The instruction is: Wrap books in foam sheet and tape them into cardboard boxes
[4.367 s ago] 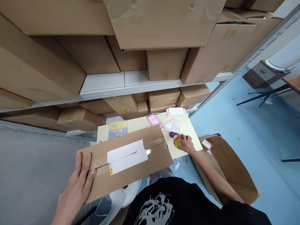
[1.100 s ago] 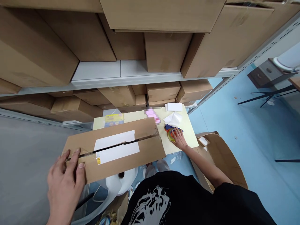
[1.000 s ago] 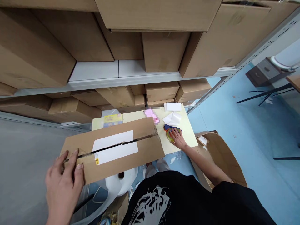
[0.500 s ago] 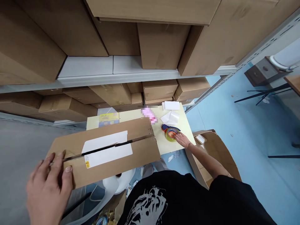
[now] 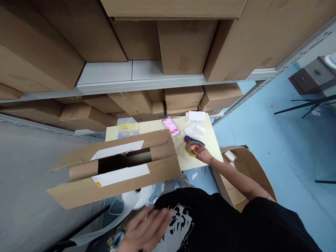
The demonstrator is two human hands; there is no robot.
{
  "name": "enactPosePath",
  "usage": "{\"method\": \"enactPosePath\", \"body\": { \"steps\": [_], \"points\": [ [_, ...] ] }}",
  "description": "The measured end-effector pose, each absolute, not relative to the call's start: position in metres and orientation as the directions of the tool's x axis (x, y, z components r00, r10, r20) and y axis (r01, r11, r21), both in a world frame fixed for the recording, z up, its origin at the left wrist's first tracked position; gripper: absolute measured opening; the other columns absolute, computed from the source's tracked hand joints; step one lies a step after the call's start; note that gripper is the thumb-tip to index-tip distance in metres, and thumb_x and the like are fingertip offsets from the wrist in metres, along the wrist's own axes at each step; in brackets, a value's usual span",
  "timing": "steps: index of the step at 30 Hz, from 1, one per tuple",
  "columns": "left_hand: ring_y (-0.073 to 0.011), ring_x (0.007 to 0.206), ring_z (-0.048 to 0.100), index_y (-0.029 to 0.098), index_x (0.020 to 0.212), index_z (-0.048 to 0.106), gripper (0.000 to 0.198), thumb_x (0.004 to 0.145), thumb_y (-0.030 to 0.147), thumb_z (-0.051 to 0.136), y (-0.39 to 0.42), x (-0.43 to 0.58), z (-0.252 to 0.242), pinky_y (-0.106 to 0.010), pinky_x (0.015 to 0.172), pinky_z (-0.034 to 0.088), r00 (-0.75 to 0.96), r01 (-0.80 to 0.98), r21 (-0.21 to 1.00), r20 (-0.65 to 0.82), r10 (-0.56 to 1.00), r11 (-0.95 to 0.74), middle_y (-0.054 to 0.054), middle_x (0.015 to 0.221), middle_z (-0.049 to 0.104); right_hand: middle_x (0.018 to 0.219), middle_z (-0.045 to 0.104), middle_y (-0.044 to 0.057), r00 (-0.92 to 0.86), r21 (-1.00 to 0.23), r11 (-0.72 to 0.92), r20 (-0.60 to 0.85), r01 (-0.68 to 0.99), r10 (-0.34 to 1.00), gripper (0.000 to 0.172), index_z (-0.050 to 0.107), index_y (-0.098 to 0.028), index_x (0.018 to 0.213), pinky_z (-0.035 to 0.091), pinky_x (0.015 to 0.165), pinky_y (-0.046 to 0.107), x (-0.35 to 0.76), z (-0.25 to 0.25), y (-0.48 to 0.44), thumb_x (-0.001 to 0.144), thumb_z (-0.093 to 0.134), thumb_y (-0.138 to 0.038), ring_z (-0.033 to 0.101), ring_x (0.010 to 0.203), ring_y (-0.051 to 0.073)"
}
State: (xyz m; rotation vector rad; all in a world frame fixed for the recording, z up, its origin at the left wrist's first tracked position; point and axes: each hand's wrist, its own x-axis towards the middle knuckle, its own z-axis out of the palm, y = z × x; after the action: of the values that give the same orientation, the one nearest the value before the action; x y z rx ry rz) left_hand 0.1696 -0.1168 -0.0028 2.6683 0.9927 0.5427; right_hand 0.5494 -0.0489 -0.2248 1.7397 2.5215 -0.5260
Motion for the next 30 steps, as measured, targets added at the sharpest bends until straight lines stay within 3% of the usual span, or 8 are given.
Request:
{"method": "enactPosePath", "body": {
  "steps": [3, 5, 6, 7, 12, 15, 24, 30],
  "points": [
    [-0.0132, 0.097, 0.063, 0.032, 0.123, 0.054, 0.044, 0.084, 0.012, 0.046, -0.127, 0.236, -0.070, -0.027, 0.091, 0.049, 0.785, 0.279, 0.677, 0.248, 0.568, -0.681, 0.001, 0.104, 0.069, 0.098, 0.068, 0.006, -0.322, -0.234, 0.272, -0.212, 0.933, 0.923, 0.031, 0.057, -0.019, 0.120, 0.035, 0.105, 0.049, 0.546, -0.232, -0.049, 0.089, 0.052, -0.021, 0.061, 0.099, 0.021],
    [-0.0182, 0.108, 0.059, 0.025, 0.111, 0.062, 0.029, 0.086, 0.020, 0.047, -0.117, 0.282, -0.111, -0.036, 0.099, 0.044, 0.591, 0.292, 0.954, -0.127, 0.797, -0.064, -0.005, 0.110, 0.067, 0.109, 0.063, 0.007, -0.288, -0.225, 0.242, -0.200, 0.944, 0.937, 0.031, 0.056, -0.017, 0.118, 0.045, 0.094, 0.046, 0.546, -0.237, -0.052, 0.090, 0.054, -0.031, 0.061, 0.099, 0.020],
    [-0.0200, 0.109, 0.058, 0.023, 0.102, 0.064, 0.022, 0.082, 0.024, 0.055, -0.109, 0.305, -0.130, -0.038, 0.102, 0.040, 0.439, 0.201, 0.928, -0.371, 0.818, 0.313, -0.006, 0.110, 0.067, 0.114, 0.060, 0.008, -0.272, -0.224, 0.228, -0.191, 0.948, 0.943, 0.032, 0.055, -0.016, 0.117, 0.049, 0.088, 0.044, 0.546, -0.239, -0.054, 0.090, 0.055, -0.034, 0.060, 0.099, 0.020],
    [-0.0212, 0.110, 0.058, 0.022, 0.102, 0.062, 0.023, 0.082, 0.029, 0.057, -0.100, 0.327, -0.146, -0.039, 0.102, 0.040, 0.366, 0.167, 0.888, -0.459, 0.810, 0.427, -0.007, 0.111, 0.066, 0.117, 0.058, 0.008, -0.259, -0.224, 0.217, -0.180, 0.950, 0.949, 0.033, 0.055, -0.016, 0.117, 0.050, 0.085, 0.042, 0.546, -0.241, -0.056, 0.090, 0.055, -0.036, 0.060, 0.099, 0.020],
    [-0.0186, 0.101, 0.060, 0.019, 0.101, 0.058, 0.028, 0.085, 0.042, 0.054, -0.059, 0.408, -0.205, -0.031, 0.085, 0.048, 0.191, 0.008, 0.713, -0.690, 0.698, 0.702, -0.007, 0.099, 0.065, 0.098, 0.066, 0.007, -0.221, -0.249, 0.189, -0.107, 0.950, 0.969, 0.028, 0.058, -0.014, 0.113, 0.045, 0.094, 0.046, 0.538, -0.248, -0.064, 0.090, 0.055, -0.029, 0.062, 0.094, 0.021],
    [-0.0167, 0.091, 0.061, 0.014, 0.104, 0.058, 0.030, 0.088, 0.039, 0.054, -0.046, 0.427, -0.221, -0.033, 0.079, 0.051, 0.160, -0.078, 0.605, -0.777, 0.609, 0.793, -0.007, 0.101, 0.063, 0.090, 0.067, 0.011, -0.208, -0.275, 0.186, -0.053, 0.943, 0.977, 0.026, 0.059, -0.011, 0.111, 0.039, 0.100, 0.048, 0.534, -0.250, -0.068, 0.087, 0.055, -0.021, 0.062, 0.096, 0.025],
    [-0.0193, 0.098, 0.059, 0.015, 0.117, 0.054, 0.034, 0.088, 0.033, 0.055, -0.043, 0.436, -0.228, -0.040, 0.081, 0.052, 0.113, -0.170, 0.482, -0.857, 0.503, 0.860, -0.009, 0.115, 0.057, 0.136, 0.045, 0.020, -0.157, -0.291, 0.156, 0.023, 0.944, 0.987, 0.044, 0.046, -0.013, 0.127, 0.028, 0.106, 0.061, 0.538, -0.250, -0.090, 0.084, 0.053, -0.020, 0.027, 0.137, 0.033],
    [-0.0167, 0.090, 0.061, 0.014, 0.110, 0.057, 0.029, 0.088, 0.032, 0.056, -0.047, 0.430, -0.225, -0.035, 0.076, 0.054, 0.161, -0.173, 0.483, -0.846, 0.509, 0.858, -0.007, 0.107, 0.060, 0.123, 0.055, 0.019, -0.135, -0.238, 0.138, 0.029, 0.961, 0.990, 0.023, 0.054, -0.013, 0.107, 0.021, 0.107, 0.066, 0.540, -0.256, -0.098, 0.087, 0.043, -0.010, 0.027, 0.138, 0.032]
  ]
}}
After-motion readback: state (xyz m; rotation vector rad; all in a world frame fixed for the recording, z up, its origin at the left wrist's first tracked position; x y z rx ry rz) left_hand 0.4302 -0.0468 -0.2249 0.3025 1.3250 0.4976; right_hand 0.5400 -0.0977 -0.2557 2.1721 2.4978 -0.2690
